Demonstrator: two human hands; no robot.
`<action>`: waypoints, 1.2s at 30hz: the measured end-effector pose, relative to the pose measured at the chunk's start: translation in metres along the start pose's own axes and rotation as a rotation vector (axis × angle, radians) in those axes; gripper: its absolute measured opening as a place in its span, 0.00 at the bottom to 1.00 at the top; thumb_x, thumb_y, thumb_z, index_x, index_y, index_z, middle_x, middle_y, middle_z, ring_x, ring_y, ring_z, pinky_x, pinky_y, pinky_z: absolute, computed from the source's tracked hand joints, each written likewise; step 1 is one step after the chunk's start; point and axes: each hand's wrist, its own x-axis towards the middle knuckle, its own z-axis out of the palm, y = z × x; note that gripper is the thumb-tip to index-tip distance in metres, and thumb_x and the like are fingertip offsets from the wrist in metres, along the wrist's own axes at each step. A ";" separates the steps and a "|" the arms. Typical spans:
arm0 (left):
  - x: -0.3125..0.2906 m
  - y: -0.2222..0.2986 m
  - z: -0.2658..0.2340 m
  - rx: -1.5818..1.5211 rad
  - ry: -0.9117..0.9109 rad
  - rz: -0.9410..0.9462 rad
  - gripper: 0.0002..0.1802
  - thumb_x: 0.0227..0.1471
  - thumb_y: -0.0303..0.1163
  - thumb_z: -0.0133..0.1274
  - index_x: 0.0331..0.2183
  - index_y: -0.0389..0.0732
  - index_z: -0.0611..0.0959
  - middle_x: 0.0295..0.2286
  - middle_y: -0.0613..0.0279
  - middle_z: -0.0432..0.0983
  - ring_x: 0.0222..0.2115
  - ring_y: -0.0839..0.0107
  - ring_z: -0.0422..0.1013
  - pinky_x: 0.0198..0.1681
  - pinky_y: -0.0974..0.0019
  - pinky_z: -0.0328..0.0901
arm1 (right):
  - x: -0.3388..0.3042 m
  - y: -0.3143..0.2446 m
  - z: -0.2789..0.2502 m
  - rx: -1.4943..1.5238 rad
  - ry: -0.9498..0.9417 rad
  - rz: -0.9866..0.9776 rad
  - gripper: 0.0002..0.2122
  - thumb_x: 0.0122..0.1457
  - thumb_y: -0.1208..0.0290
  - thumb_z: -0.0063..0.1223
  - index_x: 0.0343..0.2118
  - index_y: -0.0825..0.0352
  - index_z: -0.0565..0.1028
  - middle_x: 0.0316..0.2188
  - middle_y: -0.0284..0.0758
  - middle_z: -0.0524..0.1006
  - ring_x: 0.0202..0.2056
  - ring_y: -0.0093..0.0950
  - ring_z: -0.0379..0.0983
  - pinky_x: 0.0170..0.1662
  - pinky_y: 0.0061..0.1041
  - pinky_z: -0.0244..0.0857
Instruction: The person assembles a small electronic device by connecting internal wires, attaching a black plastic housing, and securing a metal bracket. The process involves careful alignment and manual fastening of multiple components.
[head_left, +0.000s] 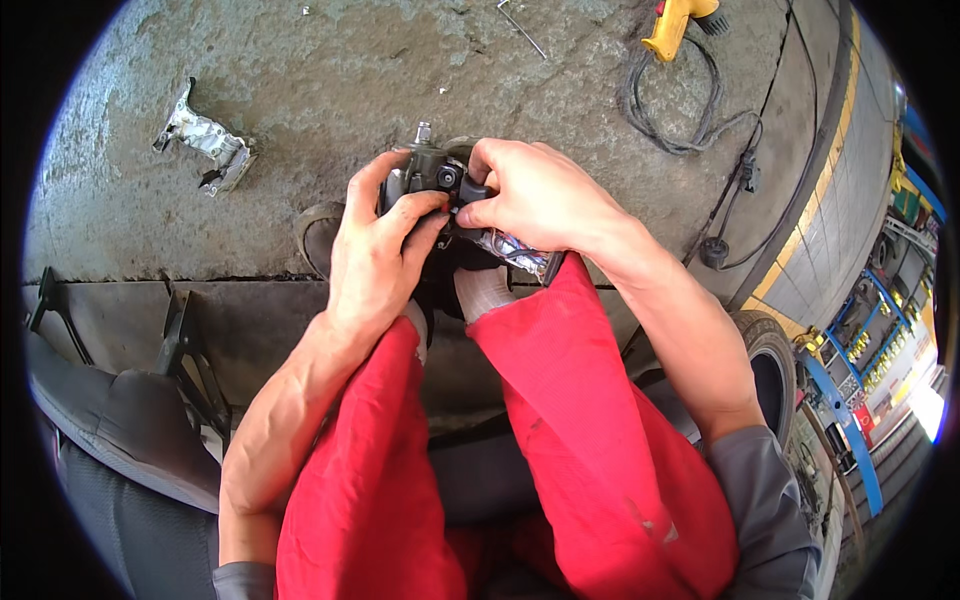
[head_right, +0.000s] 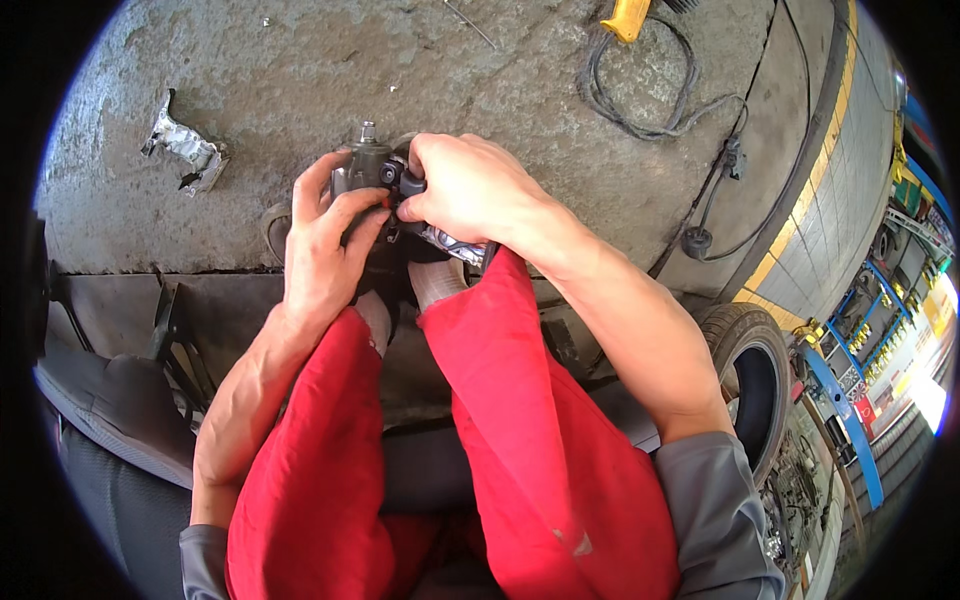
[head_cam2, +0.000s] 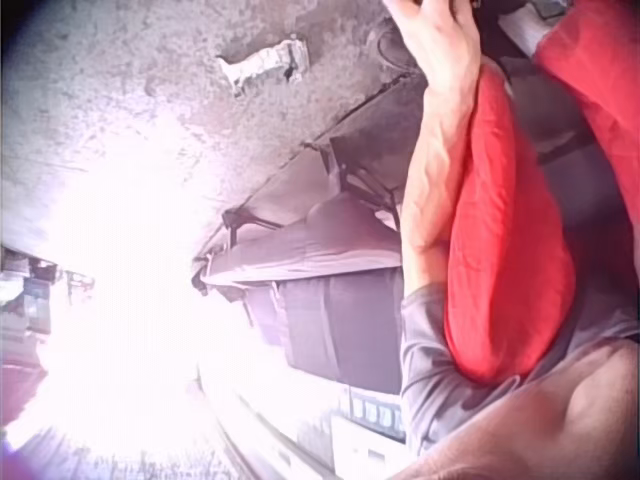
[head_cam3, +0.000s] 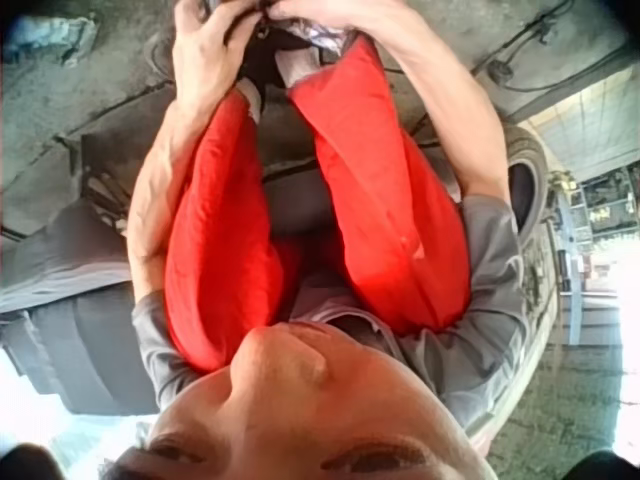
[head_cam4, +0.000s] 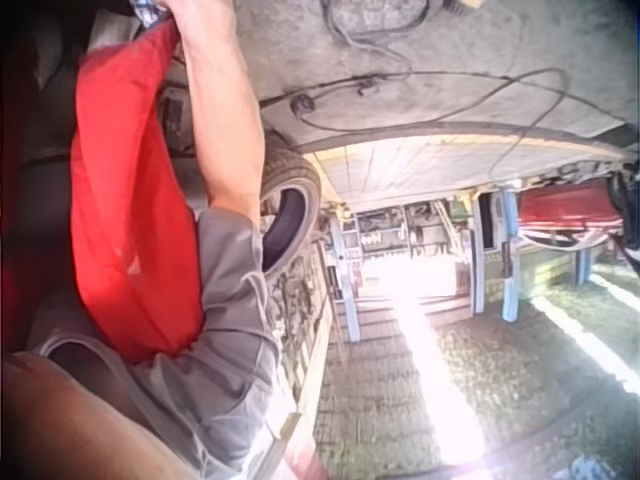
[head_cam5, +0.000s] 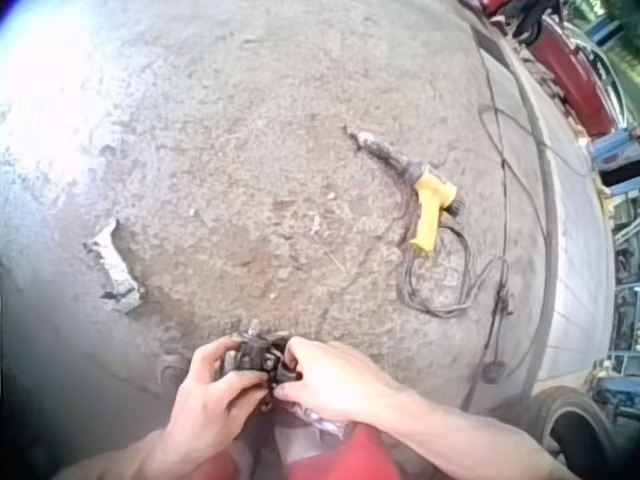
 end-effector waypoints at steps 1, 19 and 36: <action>0.003 -0.001 -0.003 0.033 0.002 0.023 0.14 0.52 0.30 0.69 0.43 0.47 0.88 0.57 0.51 0.72 0.53 0.48 0.75 0.54 0.51 0.74 | 0.001 -0.001 0.000 -0.014 0.002 0.002 0.24 0.53 0.61 0.73 0.45 0.75 0.78 0.37 0.49 0.85 0.41 0.44 0.84 0.47 0.40 0.74; 0.019 -0.006 -0.010 0.278 -0.021 0.355 0.17 0.43 0.27 0.71 0.39 0.49 0.89 0.49 0.65 0.80 0.58 0.49 0.74 0.51 0.54 0.77 | 0.006 0.017 0.005 0.143 -0.086 0.062 0.25 0.53 0.63 0.74 0.46 0.79 0.79 0.36 0.48 0.85 0.38 0.34 0.84 0.43 0.31 0.76; 0.019 -0.004 -0.013 0.283 -0.022 0.336 0.18 0.41 0.26 0.71 0.38 0.49 0.88 0.49 0.65 0.81 0.57 0.51 0.75 0.51 0.55 0.77 | 0.006 0.015 -0.006 0.152 -0.157 0.048 0.24 0.52 0.58 0.73 0.41 0.77 0.81 0.33 0.45 0.85 0.36 0.33 0.82 0.41 0.32 0.74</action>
